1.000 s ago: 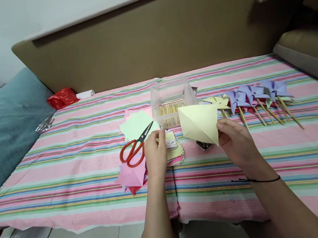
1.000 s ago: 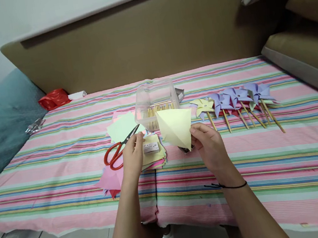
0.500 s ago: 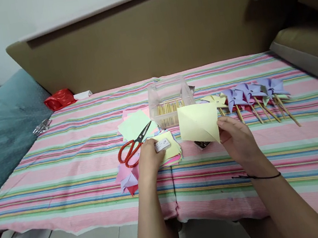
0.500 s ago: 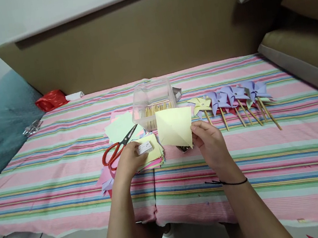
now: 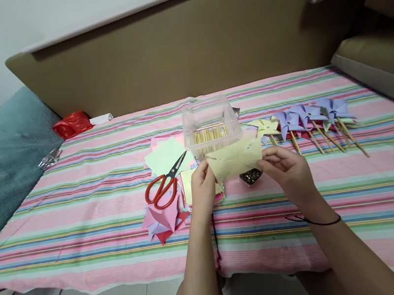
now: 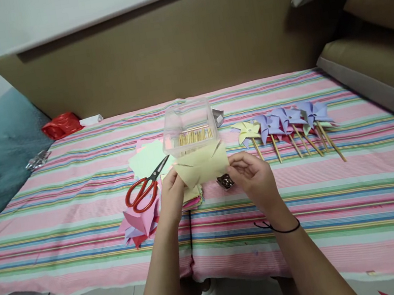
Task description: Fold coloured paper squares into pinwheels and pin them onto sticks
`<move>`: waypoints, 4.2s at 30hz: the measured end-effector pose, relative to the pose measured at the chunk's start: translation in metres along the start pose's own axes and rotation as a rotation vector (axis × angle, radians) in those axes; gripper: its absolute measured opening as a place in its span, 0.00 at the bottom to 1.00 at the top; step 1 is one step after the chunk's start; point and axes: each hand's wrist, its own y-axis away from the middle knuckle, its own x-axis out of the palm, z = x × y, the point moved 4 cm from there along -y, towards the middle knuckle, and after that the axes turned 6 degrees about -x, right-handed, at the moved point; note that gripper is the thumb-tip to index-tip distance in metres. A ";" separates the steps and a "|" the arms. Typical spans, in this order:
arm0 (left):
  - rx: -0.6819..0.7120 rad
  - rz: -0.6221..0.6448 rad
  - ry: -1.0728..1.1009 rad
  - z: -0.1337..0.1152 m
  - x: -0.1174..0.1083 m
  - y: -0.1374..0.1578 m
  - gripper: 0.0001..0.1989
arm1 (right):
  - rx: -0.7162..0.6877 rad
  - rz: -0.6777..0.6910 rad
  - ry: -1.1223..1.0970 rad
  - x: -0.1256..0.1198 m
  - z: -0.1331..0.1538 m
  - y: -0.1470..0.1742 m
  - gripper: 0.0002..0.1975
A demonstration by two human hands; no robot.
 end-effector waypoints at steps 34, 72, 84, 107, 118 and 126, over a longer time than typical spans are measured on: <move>-0.268 0.103 0.213 0.008 0.013 0.001 0.22 | 0.351 0.056 -0.092 -0.003 -0.010 0.000 0.13; -0.217 0.052 0.123 0.010 0.015 -0.002 0.22 | 0.305 0.169 -0.099 0.009 -0.011 0.007 0.10; -0.256 0.107 0.173 0.008 0.017 0.001 0.18 | 0.305 0.029 -0.034 0.009 -0.012 0.008 0.11; -0.175 -0.018 0.188 0.010 0.018 0.000 0.24 | 0.353 -0.063 -0.202 0.022 -0.015 0.010 0.38; -0.235 0.074 0.210 0.012 0.017 -0.002 0.20 | 0.414 -0.121 -0.159 0.016 -0.016 0.011 0.41; -0.231 0.091 0.042 0.008 0.003 -0.005 0.13 | 0.559 0.125 -0.072 0.007 -0.020 0.008 0.39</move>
